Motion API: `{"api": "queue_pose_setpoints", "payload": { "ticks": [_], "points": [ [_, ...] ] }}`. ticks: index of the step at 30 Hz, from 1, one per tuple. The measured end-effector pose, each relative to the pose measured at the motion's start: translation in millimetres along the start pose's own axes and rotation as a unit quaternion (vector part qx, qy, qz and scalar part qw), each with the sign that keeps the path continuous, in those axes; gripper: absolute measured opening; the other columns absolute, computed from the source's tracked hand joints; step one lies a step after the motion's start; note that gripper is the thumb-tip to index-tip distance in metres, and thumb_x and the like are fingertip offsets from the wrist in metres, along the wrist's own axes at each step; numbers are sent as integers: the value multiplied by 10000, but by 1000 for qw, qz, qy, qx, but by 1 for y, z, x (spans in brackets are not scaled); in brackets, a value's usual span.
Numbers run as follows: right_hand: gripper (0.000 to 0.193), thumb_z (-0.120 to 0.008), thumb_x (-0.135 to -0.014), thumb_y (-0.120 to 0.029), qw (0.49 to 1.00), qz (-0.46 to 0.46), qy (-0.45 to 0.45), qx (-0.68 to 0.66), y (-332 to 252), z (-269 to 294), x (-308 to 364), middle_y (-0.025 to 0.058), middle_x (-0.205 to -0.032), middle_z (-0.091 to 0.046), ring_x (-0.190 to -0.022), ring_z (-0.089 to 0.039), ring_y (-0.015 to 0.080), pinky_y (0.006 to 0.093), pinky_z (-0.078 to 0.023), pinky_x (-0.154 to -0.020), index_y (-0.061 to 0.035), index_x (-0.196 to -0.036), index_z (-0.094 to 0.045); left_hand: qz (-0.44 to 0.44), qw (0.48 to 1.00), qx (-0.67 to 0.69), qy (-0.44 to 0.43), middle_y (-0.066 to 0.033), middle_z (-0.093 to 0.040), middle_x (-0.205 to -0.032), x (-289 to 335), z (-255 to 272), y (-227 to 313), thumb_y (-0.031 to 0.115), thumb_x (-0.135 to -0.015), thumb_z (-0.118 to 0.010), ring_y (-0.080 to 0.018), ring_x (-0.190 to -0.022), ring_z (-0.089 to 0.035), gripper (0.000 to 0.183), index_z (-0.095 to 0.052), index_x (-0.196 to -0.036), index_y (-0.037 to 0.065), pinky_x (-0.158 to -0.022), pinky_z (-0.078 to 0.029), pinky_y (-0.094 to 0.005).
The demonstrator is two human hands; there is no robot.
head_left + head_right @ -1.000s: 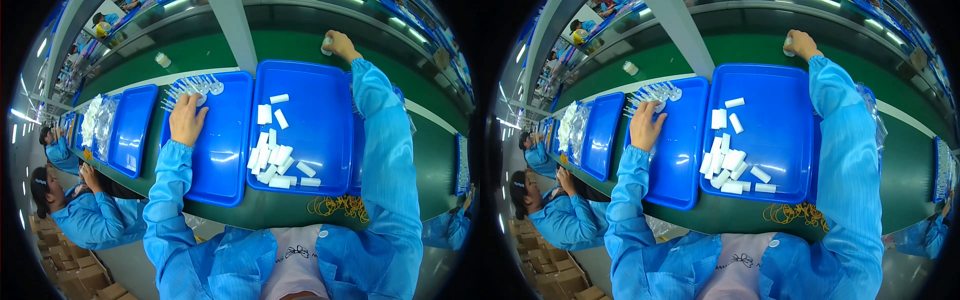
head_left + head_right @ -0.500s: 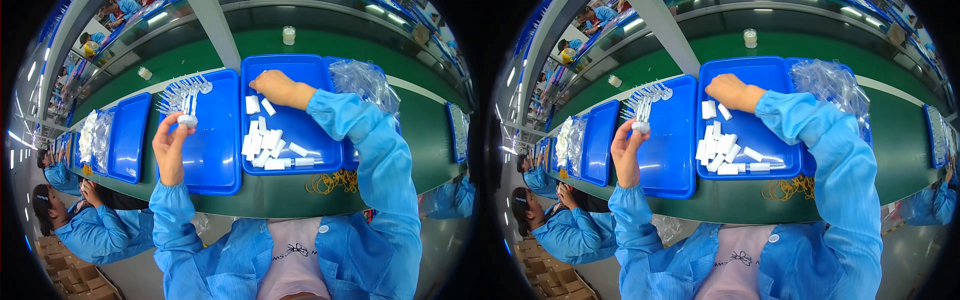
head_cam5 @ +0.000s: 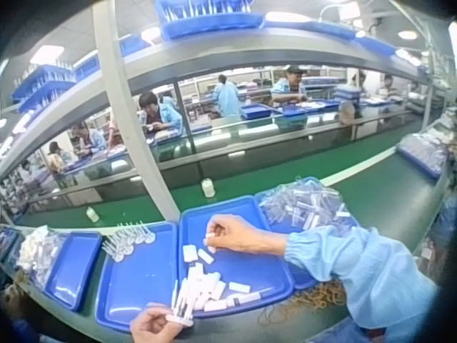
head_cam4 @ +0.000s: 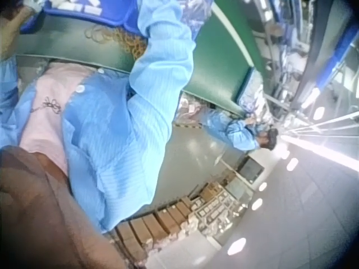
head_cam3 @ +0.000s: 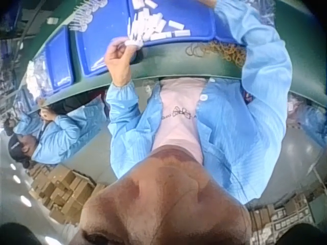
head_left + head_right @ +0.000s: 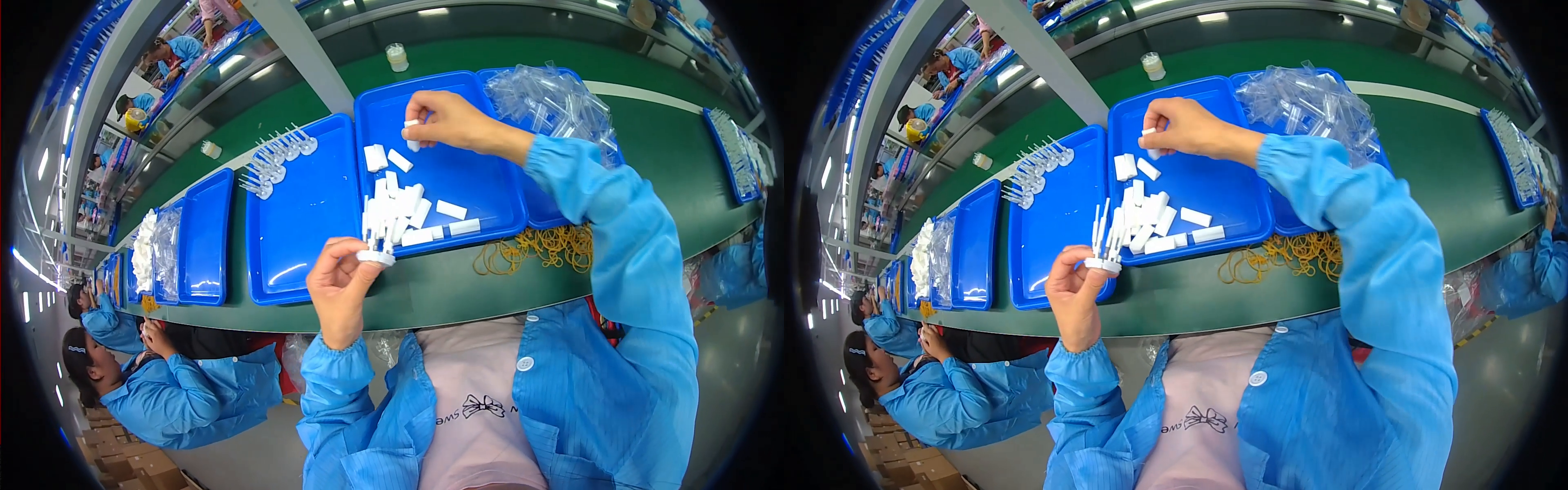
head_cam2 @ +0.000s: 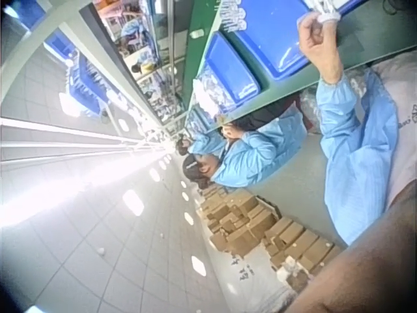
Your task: The person assembles white plastic components into a cylindrical holder by hand, then secures the assembly with a rubber band.
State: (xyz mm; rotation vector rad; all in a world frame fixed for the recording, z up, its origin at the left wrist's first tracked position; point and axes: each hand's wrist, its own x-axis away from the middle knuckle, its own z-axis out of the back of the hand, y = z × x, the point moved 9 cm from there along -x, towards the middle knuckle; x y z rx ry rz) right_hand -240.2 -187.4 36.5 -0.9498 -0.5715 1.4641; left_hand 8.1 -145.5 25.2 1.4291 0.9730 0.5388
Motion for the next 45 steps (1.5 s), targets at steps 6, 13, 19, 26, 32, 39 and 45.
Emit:
{"api": "queue_pose_setpoints", "payload": {
  "ticks": [6, 13, 19, 26, 32, 39, 45],
  "points": [
    [317, -664, -852, -200, 874, -152, 0, -461, -22, 5, 83, 92, -928, -640, -834, -633, 139, 260, -524, -762, -20, -1097, -572, 4, 999, 48, -16, -53, -539, -944, 10, -41, 5, 72, -840, -657, -134, -821, -569, 149, -584, -953, 7, -740, -461, -251],
    [313, -681, -842, -245, 862, -177, 27, -475, -20, 9, 114, 61, -952, -635, -882, -609, 136, 282, -503, -779, -57, -1077, -591, 35, 993, 101, -55, -55, -540, -975, 11, -68, -5, 43, -850, -645, -135, -859, -590, 177, -578, -1000, -21, -762, -472, -259],
    [290, -702, -821, -265, 884, -174, -17, -434, -15, 8, 114, 41, -946, -639, -855, -589, 125, 279, -460, -775, -76, -1027, -630, 63, 990, 105, -63, -59, -548, -967, 9, -70, -11, 45, -852, -642, -145, -844, -600, 179, -580, -1006, -24, -758, -483, -269],
    [244, -728, -792, -284, 942, -124, -37, -309, -20, 15, 111, 23, -890, -657, -887, -573, 101, 242, -409, -841, -76, -912, -686, 40, 993, 40, -101, -65, -553, -977, 7, -72, -7, 3, -825, -656, -152, -878, -611, 177, -600, -987, -41, -784, -503, -268],
    [256, -714, -802, -293, 931, -138, -26, -337, -19, 6, 118, 13, -856, -629, -846, -552, 88, 249, -408, -807, -61, -894, -655, 22, 996, -18, -88, -81, -557, -999, 11, -63, -11, -20, -790, -686, -154, -896, -616, 216, -605, -989, -38, -807, -515, -273],
    [247, -704, -813, -273, 943, -111, -13, -314, -25, 9, 121, 21, -884, -627, -842, -561, 85, 245, -426, -797, -52, -902, -639, 55, 988, 89, -110, -81, -559, -1005, 11, -64, -26, -23, -789, -688, -155, -904, -615, 212, -599, -981, -32, -806, -515, -274],
    [165, -665, -852, -180, 907, -119, -74, -397, -46, -21, 132, 32, -889, -625, -828, -576, 89, 236, -447, -770, -26, -897, -628, 34, 996, 45, -70, -80, -571, -983, 9, -69, -22, -43, -799, -653, -174, -905, -620, 204, -554, -975, -16, -787, -513, -288]
  ]
}}
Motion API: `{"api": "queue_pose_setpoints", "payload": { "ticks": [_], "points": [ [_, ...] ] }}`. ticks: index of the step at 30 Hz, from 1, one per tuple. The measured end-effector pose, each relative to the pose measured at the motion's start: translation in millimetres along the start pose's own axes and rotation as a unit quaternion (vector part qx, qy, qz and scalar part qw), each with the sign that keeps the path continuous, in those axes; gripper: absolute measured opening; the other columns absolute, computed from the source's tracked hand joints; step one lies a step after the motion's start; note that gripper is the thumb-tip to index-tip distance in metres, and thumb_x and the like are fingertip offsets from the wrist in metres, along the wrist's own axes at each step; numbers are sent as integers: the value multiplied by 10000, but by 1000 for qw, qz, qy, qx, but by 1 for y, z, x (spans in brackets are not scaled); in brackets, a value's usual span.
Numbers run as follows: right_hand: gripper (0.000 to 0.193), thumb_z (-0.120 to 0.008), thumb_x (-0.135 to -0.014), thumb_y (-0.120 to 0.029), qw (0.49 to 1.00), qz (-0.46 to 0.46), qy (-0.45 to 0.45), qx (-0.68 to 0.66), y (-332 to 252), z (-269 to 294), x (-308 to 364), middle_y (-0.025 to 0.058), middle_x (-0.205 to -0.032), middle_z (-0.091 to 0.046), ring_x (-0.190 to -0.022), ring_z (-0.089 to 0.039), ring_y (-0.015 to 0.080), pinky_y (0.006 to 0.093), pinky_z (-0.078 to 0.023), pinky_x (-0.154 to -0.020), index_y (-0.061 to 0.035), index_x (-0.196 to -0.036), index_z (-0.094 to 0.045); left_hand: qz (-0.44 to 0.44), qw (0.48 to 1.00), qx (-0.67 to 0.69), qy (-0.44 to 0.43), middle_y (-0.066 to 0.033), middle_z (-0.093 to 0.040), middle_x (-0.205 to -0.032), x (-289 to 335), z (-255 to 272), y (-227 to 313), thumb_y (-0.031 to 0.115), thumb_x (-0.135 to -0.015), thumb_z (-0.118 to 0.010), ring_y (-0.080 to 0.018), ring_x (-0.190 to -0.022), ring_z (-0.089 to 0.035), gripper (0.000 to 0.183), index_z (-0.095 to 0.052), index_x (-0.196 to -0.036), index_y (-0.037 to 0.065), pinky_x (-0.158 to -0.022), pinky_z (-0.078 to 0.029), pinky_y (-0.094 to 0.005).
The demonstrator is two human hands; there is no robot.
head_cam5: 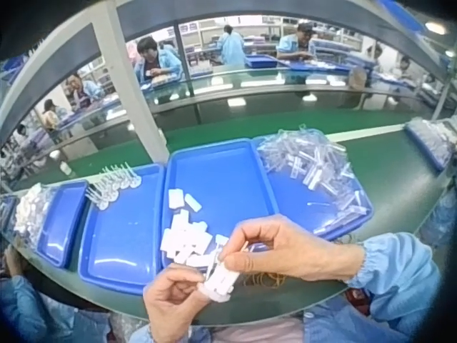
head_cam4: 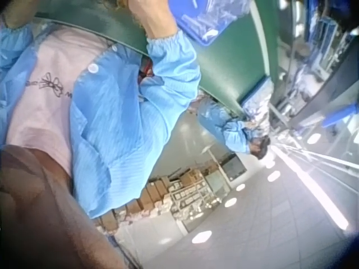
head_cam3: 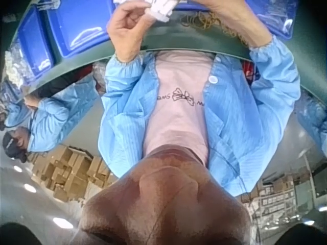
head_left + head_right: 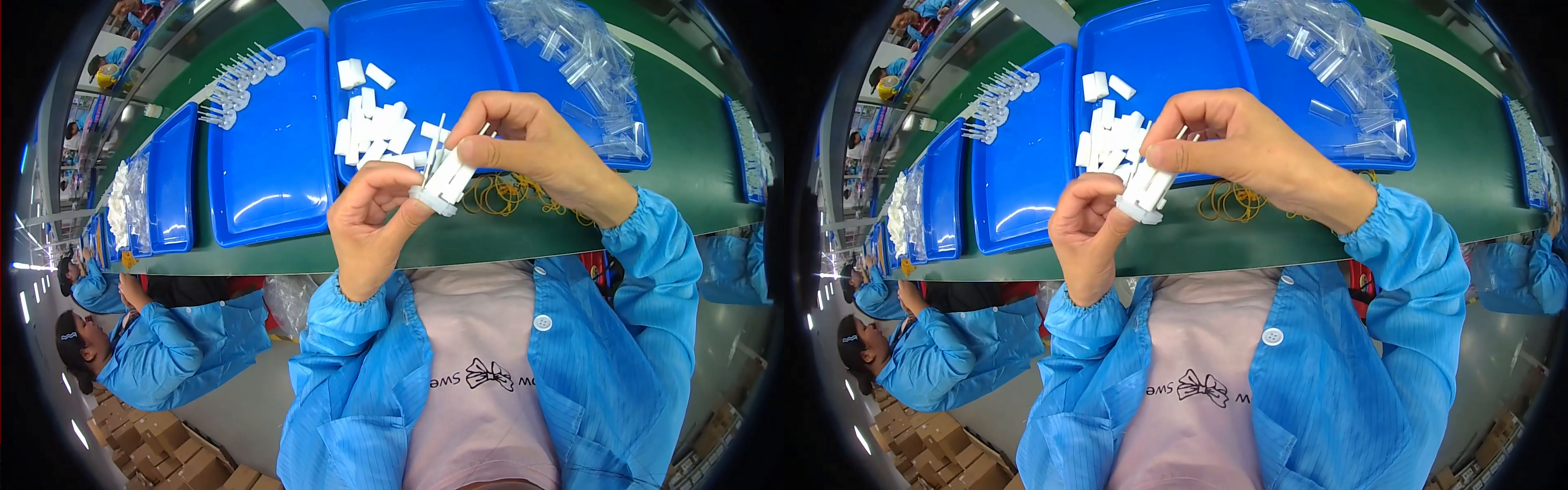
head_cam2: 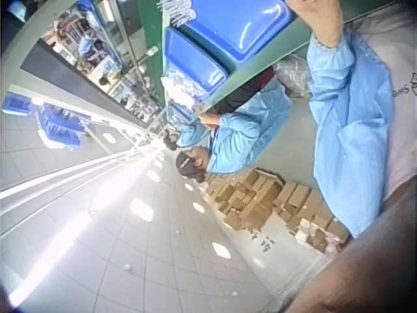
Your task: The person assembles white plastic components into a cylindrical holder by hand, then secures the assembly with a rubber band.
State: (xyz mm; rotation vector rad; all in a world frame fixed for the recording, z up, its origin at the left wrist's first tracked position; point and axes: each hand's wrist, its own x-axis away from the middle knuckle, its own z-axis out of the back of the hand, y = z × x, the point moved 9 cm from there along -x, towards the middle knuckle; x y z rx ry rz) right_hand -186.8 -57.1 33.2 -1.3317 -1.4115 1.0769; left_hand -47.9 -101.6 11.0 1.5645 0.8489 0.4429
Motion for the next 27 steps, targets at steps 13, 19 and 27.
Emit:
{"api": "queue_pose_setpoints", "payload": {
  "ticks": [13, 19, 27],
  "points": [
    [233, -625, -873, -229, 990, 45, 16, 133, 2, 15, -31, 55, -1017, -634, -938, -577, 122, 264, -445, -825, -37, -1003, -641, -14, 999, 12, 47, -90, -600, -1003, -1, 22, -7, -21, -802, -677, -164, -915, -627, 274, -577, -1055, -54, -818, -503, -264],
    [162, -694, -736, -165, 785, 174, 18, 594, 33, 21, -52, 75, -881, -585, -868, -526, 275, 386, -421, -757, -81, -861, -634, 8, 995, 26, 100, -110, -644, -978, 1, 43, -11, 31, -825, -676, -155, -906, -626, 265, -579, -1064, -32, -813, -485, -262],
    [131, -627, -832, -198, 878, 149, 77, 449, 36, 49, -61, 53, -774, -609, -708, -569, 198, 303, -447, -653, -87, -901, -622, 9, 988, 20, 156, -101, -626, -1001, 8, 63, -13, 38, -814, -691, -151, -906, -612, 288, -598, -1077, -35, -815, -476, -256]
  ]
}}
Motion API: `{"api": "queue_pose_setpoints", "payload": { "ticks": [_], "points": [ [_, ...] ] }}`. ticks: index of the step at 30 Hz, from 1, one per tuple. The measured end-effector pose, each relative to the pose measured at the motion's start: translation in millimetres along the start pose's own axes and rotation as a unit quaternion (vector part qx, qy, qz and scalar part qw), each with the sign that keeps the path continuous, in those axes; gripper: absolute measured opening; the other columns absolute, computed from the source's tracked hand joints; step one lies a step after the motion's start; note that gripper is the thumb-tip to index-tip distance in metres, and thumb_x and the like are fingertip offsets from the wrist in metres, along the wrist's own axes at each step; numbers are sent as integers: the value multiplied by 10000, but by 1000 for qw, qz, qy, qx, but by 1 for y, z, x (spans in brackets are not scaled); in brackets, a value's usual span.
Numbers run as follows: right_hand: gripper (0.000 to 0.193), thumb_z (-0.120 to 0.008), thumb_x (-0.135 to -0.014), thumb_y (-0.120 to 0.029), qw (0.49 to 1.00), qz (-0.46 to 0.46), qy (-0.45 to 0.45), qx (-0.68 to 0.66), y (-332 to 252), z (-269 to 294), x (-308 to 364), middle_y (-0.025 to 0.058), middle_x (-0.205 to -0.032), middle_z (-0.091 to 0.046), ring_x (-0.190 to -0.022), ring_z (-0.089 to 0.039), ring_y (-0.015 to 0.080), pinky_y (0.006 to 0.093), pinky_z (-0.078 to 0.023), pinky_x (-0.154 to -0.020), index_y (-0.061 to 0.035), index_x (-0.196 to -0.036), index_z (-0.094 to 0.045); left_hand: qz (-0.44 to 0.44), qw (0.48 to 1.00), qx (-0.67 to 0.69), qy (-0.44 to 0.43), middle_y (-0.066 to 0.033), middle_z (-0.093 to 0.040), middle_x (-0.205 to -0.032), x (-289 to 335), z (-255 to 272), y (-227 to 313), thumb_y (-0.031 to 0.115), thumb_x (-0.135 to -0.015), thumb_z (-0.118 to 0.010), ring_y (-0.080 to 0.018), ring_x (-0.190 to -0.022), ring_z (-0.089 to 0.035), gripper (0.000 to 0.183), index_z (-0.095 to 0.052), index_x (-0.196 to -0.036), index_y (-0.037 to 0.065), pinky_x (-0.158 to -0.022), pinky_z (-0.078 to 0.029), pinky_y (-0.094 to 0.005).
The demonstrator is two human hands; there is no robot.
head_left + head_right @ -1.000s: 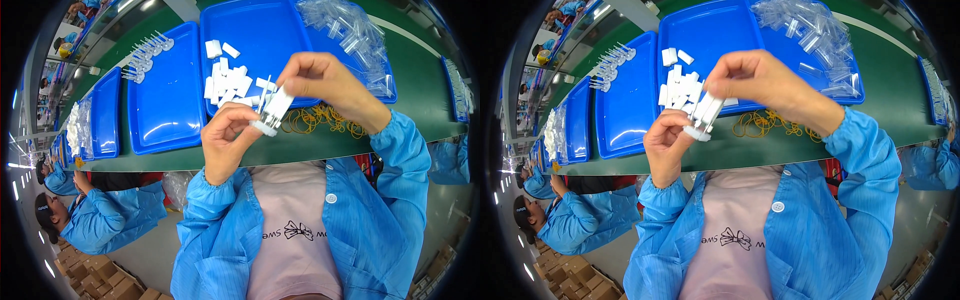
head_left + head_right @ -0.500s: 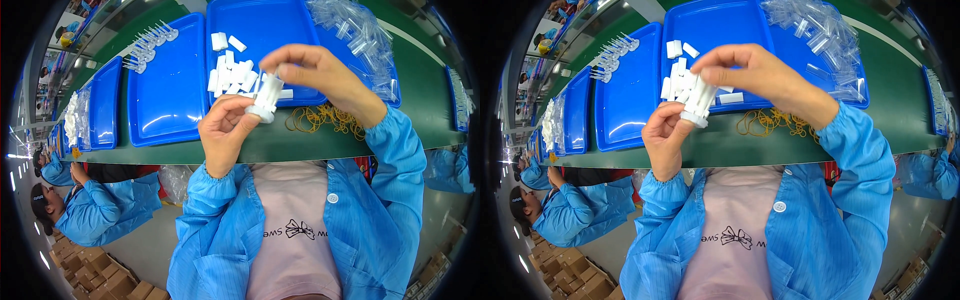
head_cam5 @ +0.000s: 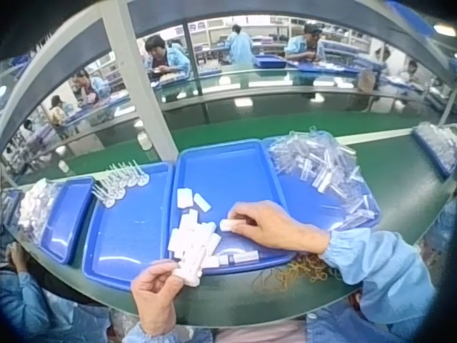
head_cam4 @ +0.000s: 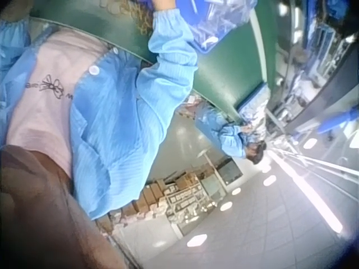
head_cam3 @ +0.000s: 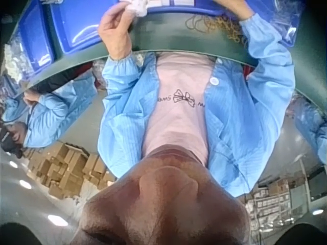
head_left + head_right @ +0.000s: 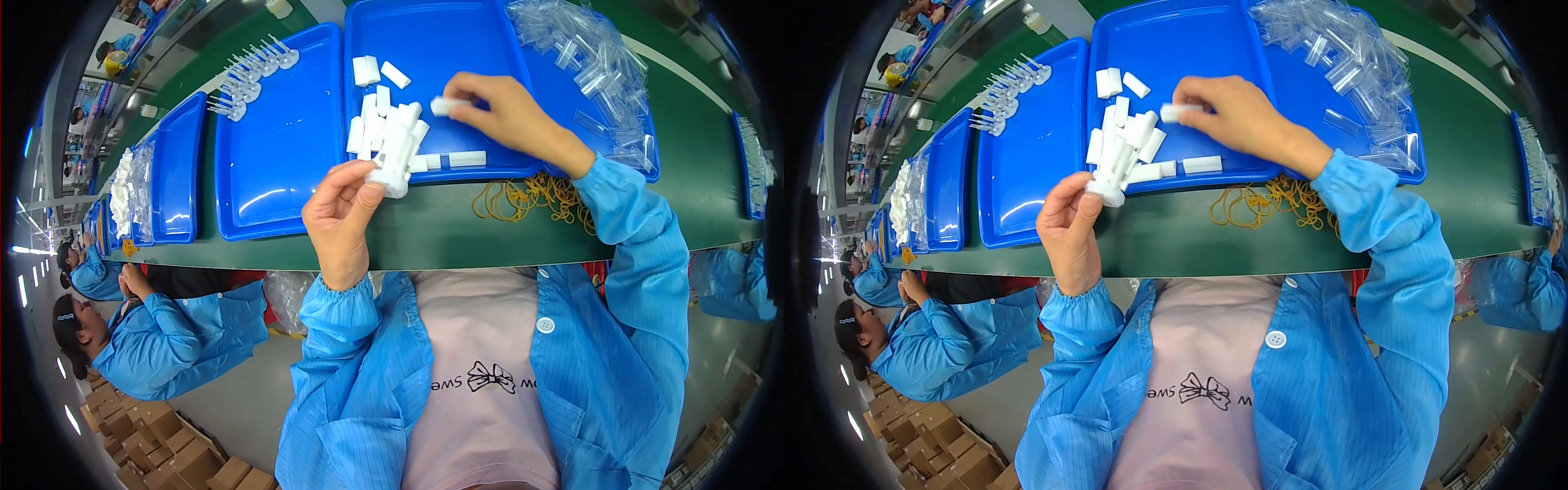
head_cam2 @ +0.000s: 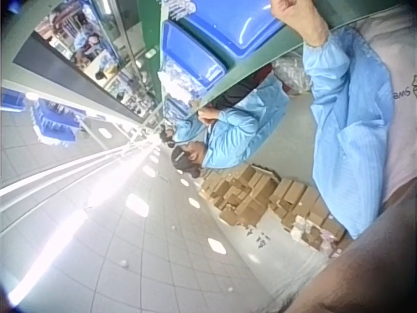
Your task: The person assembles white plastic components into a cylindrical holder by hand, then secures the assembly with a rubber band.
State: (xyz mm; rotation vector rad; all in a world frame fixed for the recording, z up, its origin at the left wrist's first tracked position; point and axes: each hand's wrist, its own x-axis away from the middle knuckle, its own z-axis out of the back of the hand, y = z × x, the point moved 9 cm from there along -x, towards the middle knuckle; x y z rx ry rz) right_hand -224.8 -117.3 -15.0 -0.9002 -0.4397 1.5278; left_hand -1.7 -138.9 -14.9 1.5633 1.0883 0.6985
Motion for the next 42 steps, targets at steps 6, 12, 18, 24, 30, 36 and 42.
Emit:
{"api": "queue_pose_setpoints", "payload": {
  "ticks": [6, 12, 18, 24, 30, 36, 42],
  "points": [
    [265, -525, -938, -318, 949, -139, -91, -266, 4, 10, -3, -19, -880, -612, -780, -509, 68, 206, -418, -714, -87, -959, -652, -52, 994, -64, -67, -89, -589, -1045, 1, -26, 11, 13, -825, -664, -126, -899, -559, 185, -660, -1003, -39, -784, -449, -226],
    [258, -565, -911, -328, 931, -155, -136, -301, -12, 8, 4, -13, -890, -618, -815, -532, 65, 212, -413, -742, -94, -977, -651, -70, 989, -81, -101, -92, -594, -1029, -1, -41, 15, 14, -826, -662, -131, -910, -560, 186, -664, -1005, -36, -775, -451, -223],
    [223, -672, -830, -304, 928, -144, -117, -325, -14, 9, 5, 4, -861, -627, -839, -559, 85, 243, -404, -820, -86, -870, -644, -54, 984, -104, -136, -94, -601, -1021, -1, -44, 13, 8, -814, -668, -141, -914, -573, 193, -678, -1005, -14, -777, -464, -242],
    [200, -707, -804, -266, 879, -180, -173, -406, -35, -12, 15, -6, -791, -624, -763, -568, 73, 230, -423, -750, -83, -800, -626, -88, 969, -161, -163, -108, -609, -1010, -1, -53, 15, -8, -783, -685, -150, -905, -582, 273, -656, -1055, -11, -778, -473, -253],
    [216, -706, -809, -273, 873, -202, -126, -425, -47, -14, 27, -2, -773, -619, -727, -565, 71, 226, -430, -709, -72, -793, -629, -150, 977, -133, -78, -107, -607, -993, 5, -52, 28, -10, -772, -699, -147, -881, -612, 469, -533, -1211, -22, -779, -498, -259],
    [220, -691, -817, -268, 964, -69, -109, -234, -49, -5, 1, 10, -862, -627, -819, -558, 106, 270, -432, -755, -65, -898, -667, 40, 990, -112, -78, -79, -578, -1011, 11, -28, -12, -4, -809, -671, -151, -899, -620, 262, -613, -1063, -32, -801, -503, -255],
    [234, -665, -749, -94, 976, 179, 1, 127, -50, -18, -25, 47, -999, -608, -928, -539, 244, 363, -423, -797, -119, -982, -681, -28, 988, -145, -42, -79, -567, -1033, 13, -12, -3, 3, -827, -655, -140, -909, -606, 188, -635, -1013, -20, -796, -496, -242]
  ]
}}
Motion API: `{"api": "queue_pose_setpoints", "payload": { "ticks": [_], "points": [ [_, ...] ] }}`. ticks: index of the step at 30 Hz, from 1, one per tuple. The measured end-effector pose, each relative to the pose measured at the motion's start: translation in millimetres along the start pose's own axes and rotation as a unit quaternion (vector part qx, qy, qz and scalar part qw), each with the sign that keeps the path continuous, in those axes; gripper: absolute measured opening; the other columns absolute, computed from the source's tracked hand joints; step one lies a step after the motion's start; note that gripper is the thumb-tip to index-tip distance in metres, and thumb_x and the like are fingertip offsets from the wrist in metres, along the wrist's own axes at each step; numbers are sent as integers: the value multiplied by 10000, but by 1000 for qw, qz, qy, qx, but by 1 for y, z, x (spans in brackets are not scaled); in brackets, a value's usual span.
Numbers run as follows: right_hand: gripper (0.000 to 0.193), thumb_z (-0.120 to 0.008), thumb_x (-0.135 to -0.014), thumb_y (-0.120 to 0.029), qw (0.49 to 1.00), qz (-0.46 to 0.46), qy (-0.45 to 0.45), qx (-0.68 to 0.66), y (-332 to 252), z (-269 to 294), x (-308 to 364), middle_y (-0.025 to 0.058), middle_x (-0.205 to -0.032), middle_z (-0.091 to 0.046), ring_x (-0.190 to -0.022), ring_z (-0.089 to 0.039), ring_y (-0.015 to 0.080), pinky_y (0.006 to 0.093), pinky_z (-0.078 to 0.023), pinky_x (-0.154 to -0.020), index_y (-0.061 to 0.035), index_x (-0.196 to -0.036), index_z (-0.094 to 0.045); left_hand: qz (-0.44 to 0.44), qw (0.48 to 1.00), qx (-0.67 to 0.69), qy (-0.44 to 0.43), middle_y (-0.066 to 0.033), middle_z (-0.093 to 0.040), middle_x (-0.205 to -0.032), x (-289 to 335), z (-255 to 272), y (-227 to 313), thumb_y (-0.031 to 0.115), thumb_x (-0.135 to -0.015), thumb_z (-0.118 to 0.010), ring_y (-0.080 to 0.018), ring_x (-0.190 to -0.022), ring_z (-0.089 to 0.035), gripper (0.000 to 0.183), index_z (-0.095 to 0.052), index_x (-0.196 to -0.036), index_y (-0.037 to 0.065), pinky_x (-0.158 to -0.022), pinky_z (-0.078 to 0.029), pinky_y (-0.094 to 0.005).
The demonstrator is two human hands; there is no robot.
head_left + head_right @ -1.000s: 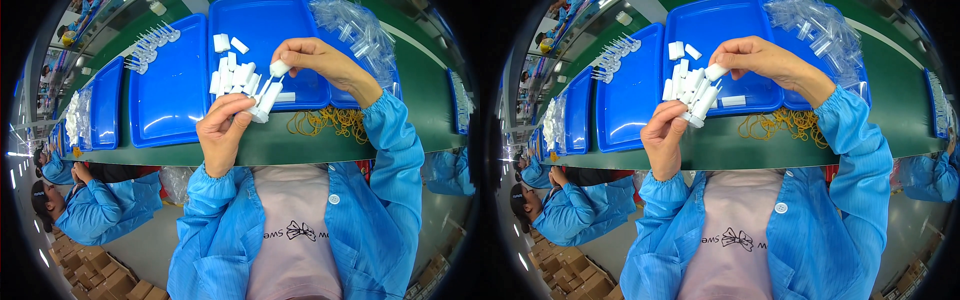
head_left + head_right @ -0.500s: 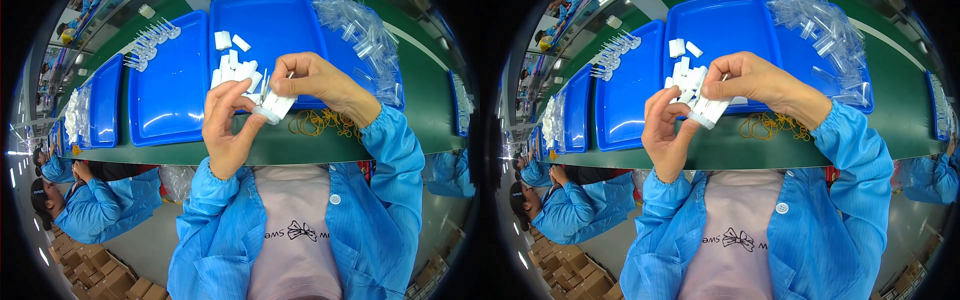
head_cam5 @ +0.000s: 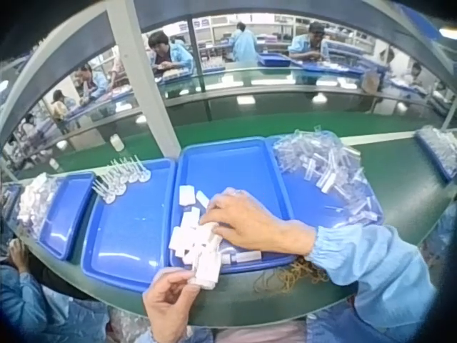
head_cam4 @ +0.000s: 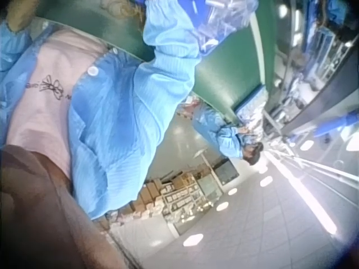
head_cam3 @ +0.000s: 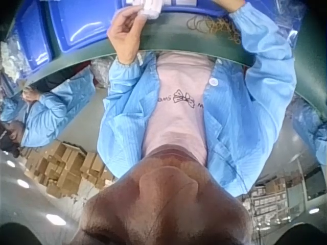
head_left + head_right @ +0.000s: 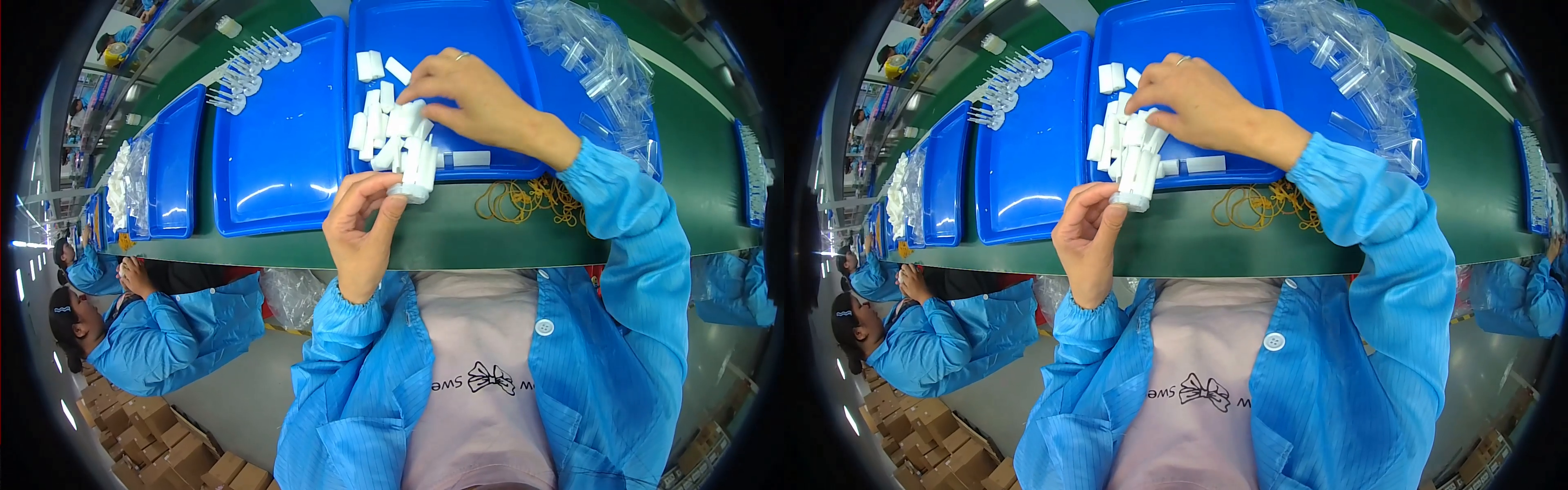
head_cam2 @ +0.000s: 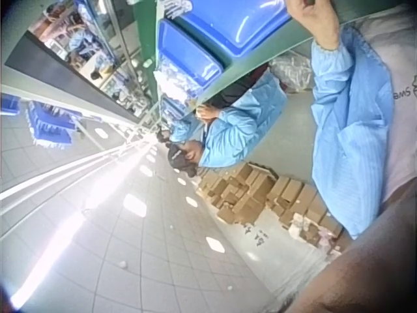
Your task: The person assembles white plastic components into a cylindrical holder by hand, then secures the assembly with a rubber band.
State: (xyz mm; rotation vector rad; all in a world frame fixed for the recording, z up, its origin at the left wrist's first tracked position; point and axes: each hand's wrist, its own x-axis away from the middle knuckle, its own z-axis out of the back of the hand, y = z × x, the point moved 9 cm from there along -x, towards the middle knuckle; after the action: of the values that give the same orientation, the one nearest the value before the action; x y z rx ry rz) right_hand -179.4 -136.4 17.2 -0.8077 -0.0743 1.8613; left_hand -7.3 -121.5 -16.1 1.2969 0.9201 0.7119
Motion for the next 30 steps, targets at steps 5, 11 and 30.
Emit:
{"api": "queue_pose_setpoints", "payload": {
  "ticks": [5, 11, 30],
  "points": [
    [227, -666, -753, -97, 994, 19, -52, 97, 6, -33, 5, 33, -1030, -574, -934, -539, 238, 361, -417, -783, -129, -977, -659, -26, 998, -55, 27, -78, -559, -1035, 3, 8, 6, 62, -866, -633, -125, -890, -566, 176, -639, -1023, -19, -788, -462, -229],
    [190, -661, -766, -99, 999, 9, -25, 21, -4, -10, 7, 31, -996, -613, -861, -596, 232, 342, -462, -732, -107, -955, -656, -24, 998, -44, 23, -74, -557, -1034, 3, 9, 7, 67, -869, -632, -117, -894, -549, 178, -650, -1024, -17, -780, -446, -219],
    [158, -615, -847, -93, 961, -73, -80, -254, -14, 20, 10, 59, -930, -651, -793, -612, 141, 262, -479, -672, -64, -997, -653, -76, 991, -92, -62, -65, -537, -1000, 2, 0, 32, 24, -846, -626, -150, -908, -529, 166, -681, -1002, 14, -787, -437, -248]
  ]
}}
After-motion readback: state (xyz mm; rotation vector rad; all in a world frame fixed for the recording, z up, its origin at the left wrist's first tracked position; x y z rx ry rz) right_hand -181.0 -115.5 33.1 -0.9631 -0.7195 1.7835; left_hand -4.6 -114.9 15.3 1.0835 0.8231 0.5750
